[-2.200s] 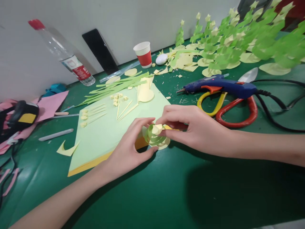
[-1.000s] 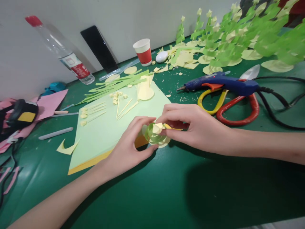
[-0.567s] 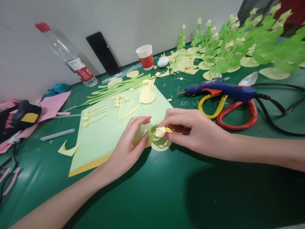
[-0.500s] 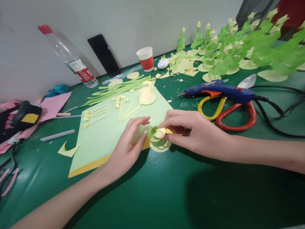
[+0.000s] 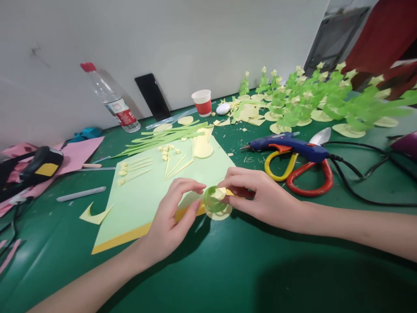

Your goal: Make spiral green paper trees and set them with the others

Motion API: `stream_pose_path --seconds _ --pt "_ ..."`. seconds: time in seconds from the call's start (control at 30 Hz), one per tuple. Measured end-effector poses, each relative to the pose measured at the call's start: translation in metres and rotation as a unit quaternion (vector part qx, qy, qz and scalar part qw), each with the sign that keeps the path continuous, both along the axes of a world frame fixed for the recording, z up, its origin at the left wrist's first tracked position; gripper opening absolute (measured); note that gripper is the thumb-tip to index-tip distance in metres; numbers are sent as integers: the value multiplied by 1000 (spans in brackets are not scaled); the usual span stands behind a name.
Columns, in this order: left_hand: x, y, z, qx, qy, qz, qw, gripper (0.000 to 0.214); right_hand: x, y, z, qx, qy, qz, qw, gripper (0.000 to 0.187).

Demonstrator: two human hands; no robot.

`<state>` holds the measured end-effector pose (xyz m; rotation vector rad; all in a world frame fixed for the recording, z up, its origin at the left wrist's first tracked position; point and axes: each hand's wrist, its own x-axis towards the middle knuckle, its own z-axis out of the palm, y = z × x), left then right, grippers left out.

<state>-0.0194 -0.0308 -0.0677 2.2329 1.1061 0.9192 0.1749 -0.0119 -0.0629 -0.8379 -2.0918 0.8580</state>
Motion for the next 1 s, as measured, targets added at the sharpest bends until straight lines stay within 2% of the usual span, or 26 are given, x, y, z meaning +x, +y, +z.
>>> stream_pose_path --seconds 0.3,1.0 --pt "1 -1 0 62 67 -50 995 46 0 0 -1 -35 1 -1 999 13" --pt "1 2 -1 96 61 -62 992 44 -1 -1 -4 -36 28 -8 999 13"
